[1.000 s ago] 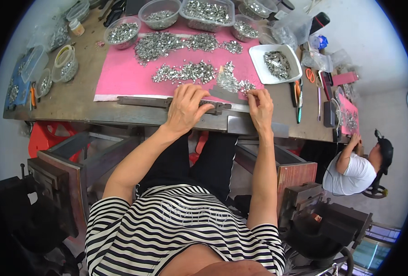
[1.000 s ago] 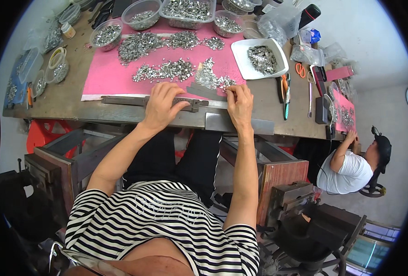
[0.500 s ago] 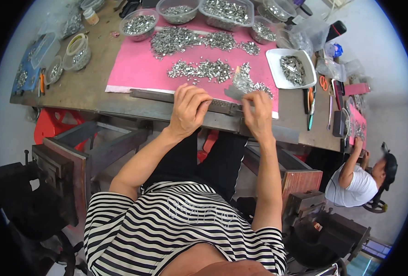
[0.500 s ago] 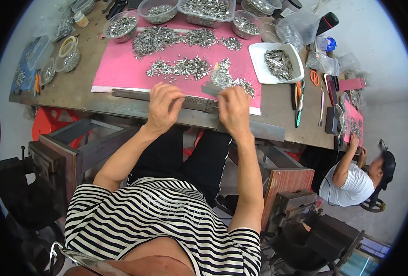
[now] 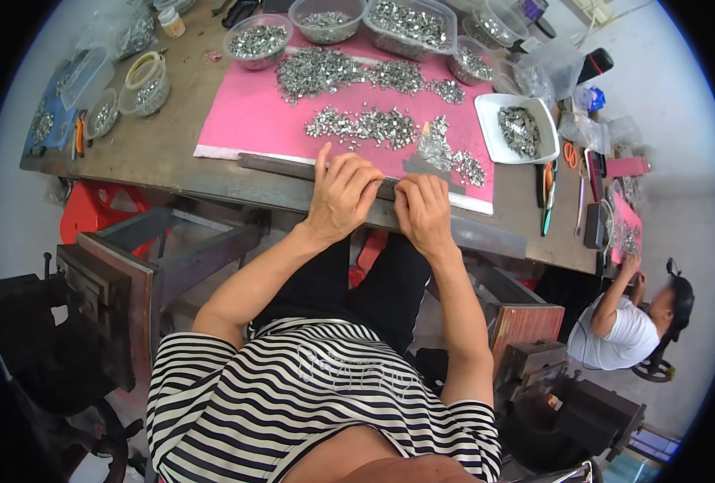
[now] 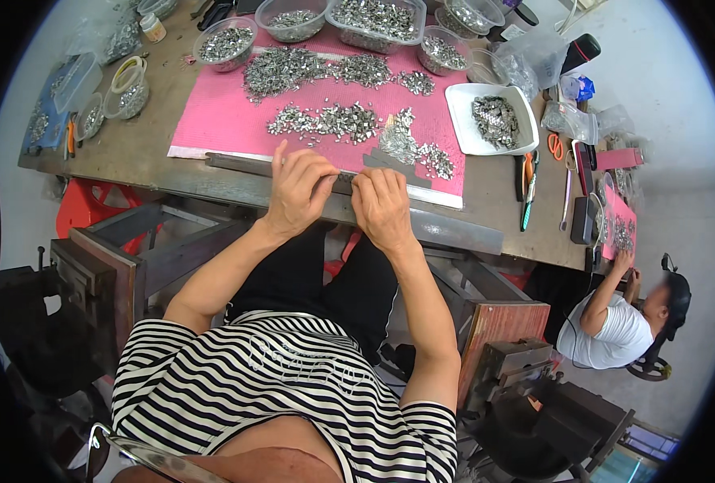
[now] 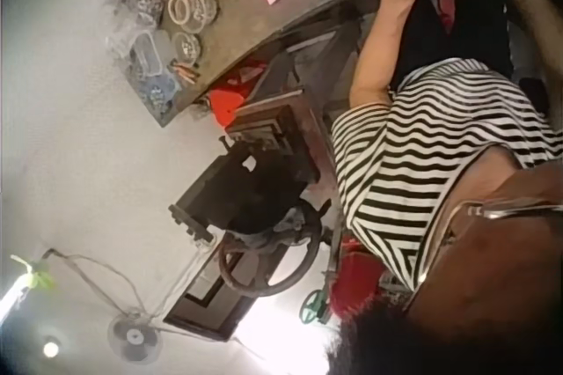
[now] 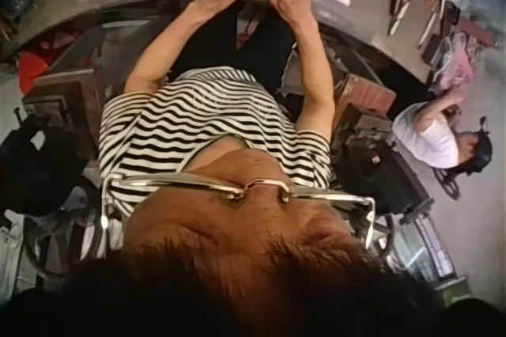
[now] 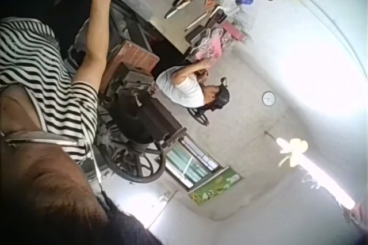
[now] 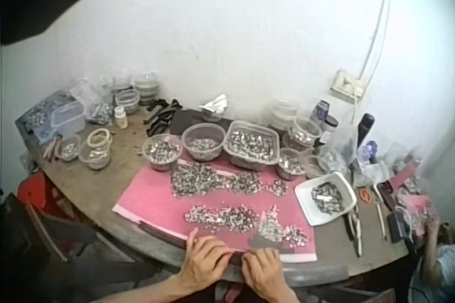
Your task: The person places small metal pieces into a metal holder by hand, places the holder into a press machine to press it, and then continues loading metal pieces into the holder.
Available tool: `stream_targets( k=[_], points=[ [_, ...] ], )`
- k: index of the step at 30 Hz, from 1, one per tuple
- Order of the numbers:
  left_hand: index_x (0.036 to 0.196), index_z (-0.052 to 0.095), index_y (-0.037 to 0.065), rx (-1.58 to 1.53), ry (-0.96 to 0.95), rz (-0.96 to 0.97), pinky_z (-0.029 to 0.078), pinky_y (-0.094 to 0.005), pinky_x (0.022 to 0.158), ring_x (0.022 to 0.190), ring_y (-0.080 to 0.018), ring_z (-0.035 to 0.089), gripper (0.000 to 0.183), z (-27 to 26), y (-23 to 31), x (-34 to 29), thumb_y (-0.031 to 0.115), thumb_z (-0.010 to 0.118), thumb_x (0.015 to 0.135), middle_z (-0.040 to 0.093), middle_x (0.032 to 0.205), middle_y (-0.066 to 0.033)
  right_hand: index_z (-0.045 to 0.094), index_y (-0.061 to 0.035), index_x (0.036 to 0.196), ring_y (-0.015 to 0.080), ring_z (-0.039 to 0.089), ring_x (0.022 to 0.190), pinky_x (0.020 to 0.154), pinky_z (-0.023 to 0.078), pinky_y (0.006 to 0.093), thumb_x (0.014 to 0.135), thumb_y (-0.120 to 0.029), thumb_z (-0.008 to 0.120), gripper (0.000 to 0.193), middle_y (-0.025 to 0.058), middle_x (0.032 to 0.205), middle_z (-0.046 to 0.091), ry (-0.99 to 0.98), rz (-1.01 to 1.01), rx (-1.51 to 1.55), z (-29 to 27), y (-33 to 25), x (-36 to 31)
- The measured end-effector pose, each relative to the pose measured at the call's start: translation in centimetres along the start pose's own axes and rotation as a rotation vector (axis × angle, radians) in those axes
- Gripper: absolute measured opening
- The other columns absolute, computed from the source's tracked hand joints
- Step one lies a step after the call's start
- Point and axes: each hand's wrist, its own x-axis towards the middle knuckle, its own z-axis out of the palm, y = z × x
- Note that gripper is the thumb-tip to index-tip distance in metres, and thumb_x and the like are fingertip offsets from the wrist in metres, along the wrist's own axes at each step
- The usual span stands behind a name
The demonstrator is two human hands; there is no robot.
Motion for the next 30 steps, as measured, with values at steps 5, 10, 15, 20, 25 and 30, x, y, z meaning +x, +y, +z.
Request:
stream_targets(
  k=[5,10,15,20,25,30],
  points=[
    [0.1,0.067,0.01,0.005,-0.027,-0.008,0.022,-0.0599,0.119,0.107,-0.0242,0.06,0.014,0.1,0.1,0.0,0.011,0.072,0.087,0.064,0.099,-0.0023,0.063,-0.0024,0.102,0.0282,0.06,0.095,0.085,0.046,0.0415,0.081,-0.004,0.072,0.022,0.0099,0.103,0.063,0.001,-0.023,-0.028,0.0,0.0,0.0],
    [0.1,0.067,0.01,0.019,-0.051,-0.007,0.021,-0.0611,0.119,0.109,-0.0247,0.059,0.013,0.2,0.5,0.5,0.012,0.071,0.088,0.063,0.099,-0.003,0.067,-0.0039,0.1,0.0271,0.063,0.09,0.082,0.047,0.0394,0.079,0.001,0.074,0.022,0.0088,0.1,0.067,0.043,-0.011,0.042,-0.5,0.1,0.2],
    [0.101,0.068,0.01,0.008,-0.074,-0.01,0.02,-0.0606,0.119,0.11,-0.0256,0.06,0.015,0.8,1.0,1.1,0.014,0.073,0.087,0.065,0.101,-0.0029,0.07,-0.0027,0.101,0.0277,0.066,0.09,0.082,0.049,0.039,0.08,0.006,0.073,0.023,0.0097,0.099,0.069,0.167,0.117,0.125,-1.0,0.8,-0.8],
    [0.102,0.067,0.011,0.047,-0.096,-0.013,0.02,-0.0631,0.119,0.112,-0.025,0.058,0.025,1.4,1.0,0.6,0.026,0.078,0.085,0.064,0.103,-0.0017,0.07,-0.002,0.1,0.0273,0.065,0.087,0.081,0.049,0.0385,0.082,0.007,0.072,0.02,0.01,0.095,0.069,0.235,0.263,0.11,-1.8,2.8,-1.2],
    [0.107,0.068,0.012,0.029,-0.056,0.005,0.021,-0.0658,0.118,0.112,-0.0238,0.057,0.03,1.3,0.7,0.4,0.027,0.078,0.084,0.063,0.104,-0.0012,0.07,-0.0003,0.098,0.0301,0.064,0.083,0.074,0.05,0.0393,0.087,0.004,0.067,0.012,0.0133,0.09,0.066,0.237,0.372,0.092,-2.6,6.1,1.3],
    [0.107,0.068,0.012,-0.075,0.018,0.009,0.023,-0.0628,0.117,0.108,-0.0233,0.06,0.029,1.4,0.9,0.5,0.025,0.079,0.084,0.065,0.103,-0.0007,0.072,-0.0001,0.091,0.0337,0.063,0.075,0.07,0.05,0.0431,0.086,-0.005,0.071,0.007,0.016,0.082,0.064,0.114,0.436,0.055,-0.9,10.2,3.0]
  ],
)
